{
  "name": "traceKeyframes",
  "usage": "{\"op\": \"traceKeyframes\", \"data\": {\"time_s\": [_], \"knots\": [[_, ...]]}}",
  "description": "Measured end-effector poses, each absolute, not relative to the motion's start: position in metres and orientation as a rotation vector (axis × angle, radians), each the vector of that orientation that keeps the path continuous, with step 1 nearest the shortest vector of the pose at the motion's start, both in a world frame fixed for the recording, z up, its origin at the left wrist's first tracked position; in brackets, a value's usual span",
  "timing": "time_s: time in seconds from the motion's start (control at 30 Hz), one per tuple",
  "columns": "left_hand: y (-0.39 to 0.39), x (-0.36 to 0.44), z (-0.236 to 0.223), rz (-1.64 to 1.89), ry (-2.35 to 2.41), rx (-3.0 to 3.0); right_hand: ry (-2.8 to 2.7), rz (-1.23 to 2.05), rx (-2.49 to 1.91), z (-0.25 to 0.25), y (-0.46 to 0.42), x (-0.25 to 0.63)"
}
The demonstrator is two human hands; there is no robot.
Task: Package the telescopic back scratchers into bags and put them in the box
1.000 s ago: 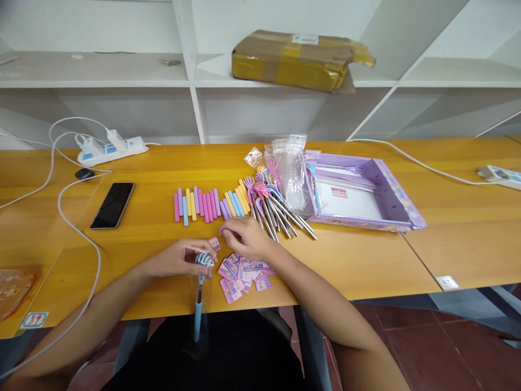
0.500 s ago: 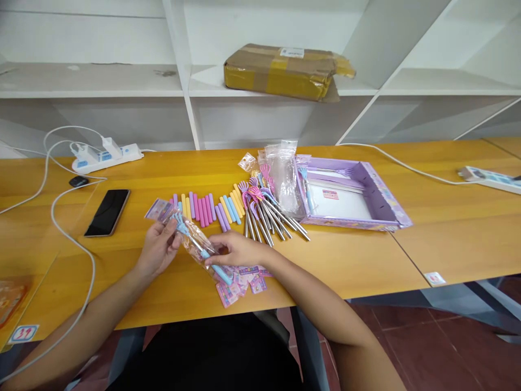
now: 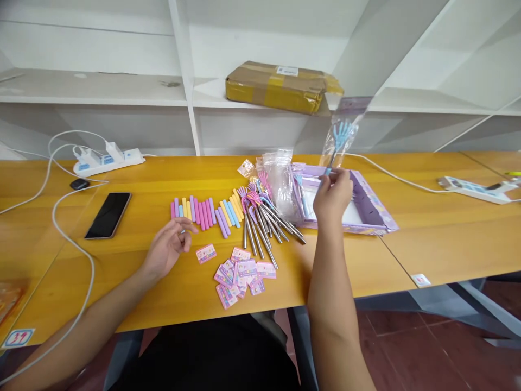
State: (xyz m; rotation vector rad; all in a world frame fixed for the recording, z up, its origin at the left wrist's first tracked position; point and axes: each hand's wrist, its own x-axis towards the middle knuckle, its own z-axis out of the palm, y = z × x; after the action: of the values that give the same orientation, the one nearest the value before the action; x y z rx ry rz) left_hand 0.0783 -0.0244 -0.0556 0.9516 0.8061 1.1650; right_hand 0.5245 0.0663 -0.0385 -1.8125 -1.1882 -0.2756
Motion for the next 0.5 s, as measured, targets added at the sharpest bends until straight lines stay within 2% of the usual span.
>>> {"op": "traceKeyframes", "data": {"time_s": [0.07, 0.13, 0.23, 0.5], "knots": [[-0.024, 0.078, -0.055, 1.155, 0.816, 0.958, -1.245, -0.179, -2.07, -0.049, 0.069, 0.54], [-0.024, 0.078, -0.054, 1.154, 0.83, 0.961, -1.366, 0.05, -2.283, -0.061, 0.072, 0.547], [-0.024, 0.079, -0.054, 1.159, 0.858, 0.96, -1.478, 0.244, -2.429, -0.074, 0.074, 0.55], [-0.02, 0.075, -0.055, 1.185, 0.953, 0.981, -1.521, -0.227, -2.227, -0.077, 0.07, 0.544]]}}
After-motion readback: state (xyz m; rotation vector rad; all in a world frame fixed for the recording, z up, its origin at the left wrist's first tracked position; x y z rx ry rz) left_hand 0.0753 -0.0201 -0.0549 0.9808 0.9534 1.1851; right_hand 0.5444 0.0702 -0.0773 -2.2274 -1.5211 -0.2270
